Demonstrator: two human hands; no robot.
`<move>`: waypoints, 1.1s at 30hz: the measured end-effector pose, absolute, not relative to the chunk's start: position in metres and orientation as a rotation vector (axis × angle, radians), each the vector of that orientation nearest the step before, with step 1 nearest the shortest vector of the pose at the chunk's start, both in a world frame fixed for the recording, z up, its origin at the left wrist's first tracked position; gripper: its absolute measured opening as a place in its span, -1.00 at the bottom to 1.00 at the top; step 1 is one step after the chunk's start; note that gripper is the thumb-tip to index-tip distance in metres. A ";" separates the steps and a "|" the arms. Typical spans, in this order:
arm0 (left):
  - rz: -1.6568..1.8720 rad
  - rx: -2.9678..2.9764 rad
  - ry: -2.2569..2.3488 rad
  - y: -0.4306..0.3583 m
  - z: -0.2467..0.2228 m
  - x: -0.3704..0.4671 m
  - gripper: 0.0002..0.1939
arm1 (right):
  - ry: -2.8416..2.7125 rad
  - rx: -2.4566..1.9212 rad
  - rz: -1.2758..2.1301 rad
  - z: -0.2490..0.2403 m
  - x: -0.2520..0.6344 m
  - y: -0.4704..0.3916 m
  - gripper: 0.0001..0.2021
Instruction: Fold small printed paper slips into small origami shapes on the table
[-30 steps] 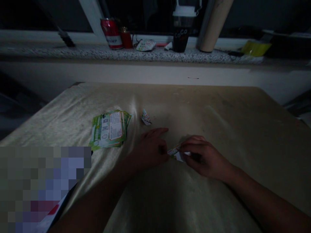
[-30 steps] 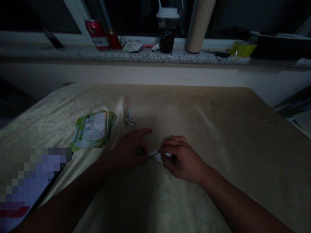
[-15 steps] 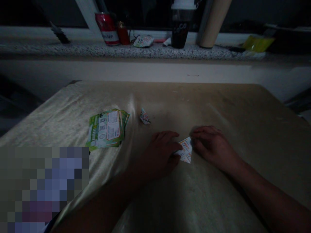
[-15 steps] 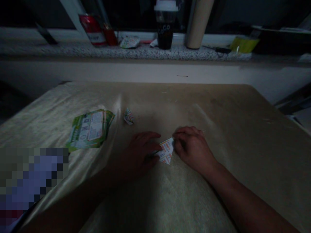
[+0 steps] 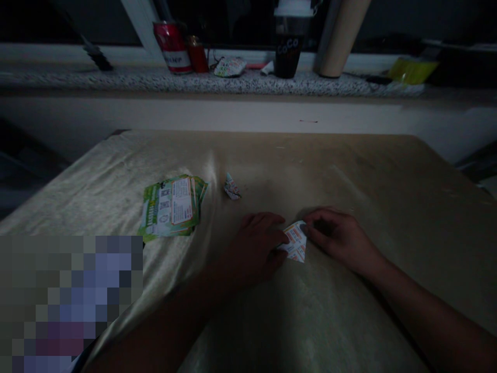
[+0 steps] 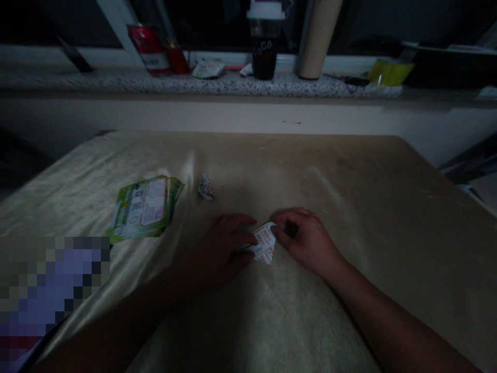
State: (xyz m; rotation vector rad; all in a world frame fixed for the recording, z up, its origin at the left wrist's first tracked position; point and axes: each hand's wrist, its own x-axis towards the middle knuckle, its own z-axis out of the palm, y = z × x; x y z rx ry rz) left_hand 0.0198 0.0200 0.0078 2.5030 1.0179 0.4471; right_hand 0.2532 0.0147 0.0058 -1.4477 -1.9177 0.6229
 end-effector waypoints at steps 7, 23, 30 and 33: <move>0.574 2.180 1.092 0.018 0.011 0.026 -0.50 | -1.536 -1.330 1.071 0.006 0.242 0.007 -0.87; 0.444 1.400 0.852 0.020 0.016 0.015 -0.68 | -1.166 -0.919 1.771 0.007 0.235 0.000 -0.82; 0.485 1.307 0.844 0.017 0.012 0.017 -0.67 | -1.198 -0.916 1.752 0.007 0.235 -0.001 -0.79; 0.493 1.309 0.876 0.017 0.012 0.018 -0.70 | -1.207 -0.923 1.737 0.008 0.234 -0.001 -0.79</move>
